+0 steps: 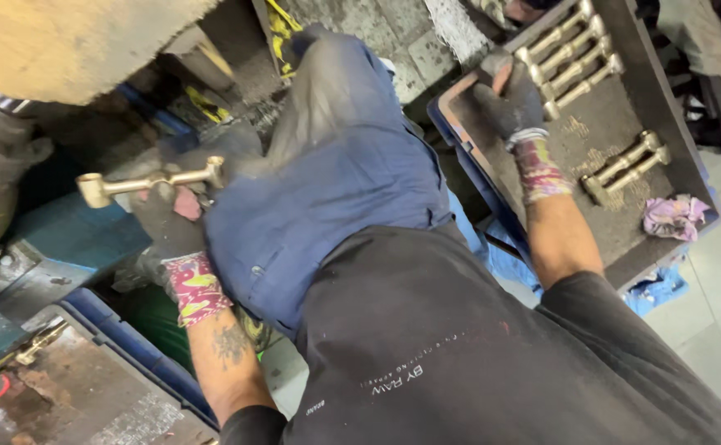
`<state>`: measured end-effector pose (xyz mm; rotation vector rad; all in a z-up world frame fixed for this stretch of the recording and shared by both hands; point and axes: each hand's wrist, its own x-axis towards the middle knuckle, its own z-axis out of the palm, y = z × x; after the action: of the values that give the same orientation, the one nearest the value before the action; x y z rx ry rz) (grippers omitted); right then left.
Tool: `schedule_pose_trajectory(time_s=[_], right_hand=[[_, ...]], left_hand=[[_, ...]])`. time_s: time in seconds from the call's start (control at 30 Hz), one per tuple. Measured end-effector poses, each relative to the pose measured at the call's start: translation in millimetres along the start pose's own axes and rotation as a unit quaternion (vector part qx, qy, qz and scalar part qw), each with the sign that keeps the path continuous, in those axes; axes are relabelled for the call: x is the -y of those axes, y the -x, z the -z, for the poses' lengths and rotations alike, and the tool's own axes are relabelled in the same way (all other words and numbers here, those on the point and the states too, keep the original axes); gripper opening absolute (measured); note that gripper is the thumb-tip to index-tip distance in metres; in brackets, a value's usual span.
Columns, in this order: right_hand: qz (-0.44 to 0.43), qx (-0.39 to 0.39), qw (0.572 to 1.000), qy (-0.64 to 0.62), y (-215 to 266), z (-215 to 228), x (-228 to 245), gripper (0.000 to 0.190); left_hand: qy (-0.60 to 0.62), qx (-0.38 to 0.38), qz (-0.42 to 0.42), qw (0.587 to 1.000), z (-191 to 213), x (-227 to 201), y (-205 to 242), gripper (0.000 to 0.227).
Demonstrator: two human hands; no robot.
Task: The person sits on the floor and repeatedly rubs small brass-colored metal parts against a grinding wheel to smooth or polish their surfaces. The person handles the parts one at a time, rotating them to treat different sides, and places finished pieces into a nearby tray.
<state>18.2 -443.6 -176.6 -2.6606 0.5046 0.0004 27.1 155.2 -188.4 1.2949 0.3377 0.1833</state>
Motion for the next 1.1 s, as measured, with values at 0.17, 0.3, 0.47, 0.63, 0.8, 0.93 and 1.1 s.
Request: schedule_pose_trajectory(time_s=[0.17,0.3,0.47,0.63,0.8,0.93,1.1], right_hand=[[0.024,0.021,0.984,-0.178,15,19,26,0.046],[0.144,0.064,0.942,-0.297,22,-6,92,0.041],[0.26,0.203,0.868,-0.371,-4,-63,206,0.036],[0.318,0.359,0.828,-0.292,-23,-134,262,0.034],[0.538,0.198,0.809,-0.131,-36,-200,265,0.042],[0.377,0.318,0.841,-0.222,-37,-207,259,0.027],[0.537,0.197,0.801,-0.178,-34,-176,263,0.028]], left_hand=[[0.003,0.004,-0.021,1.0,18,30,-5,0.03],[-0.038,-0.004,-0.041,0.998,15,41,-4,0.024],[-0.089,0.0,-0.086,0.992,15,53,-8,0.018],[-0.367,-0.001,-0.23,0.902,8,48,-7,0.017],[0.012,-0.011,0.0,1.0,-1,27,1,0.023],[-0.279,-0.006,-0.121,0.953,-8,19,-6,0.015],[0.09,-0.009,0.041,0.995,-7,30,-7,0.014]])
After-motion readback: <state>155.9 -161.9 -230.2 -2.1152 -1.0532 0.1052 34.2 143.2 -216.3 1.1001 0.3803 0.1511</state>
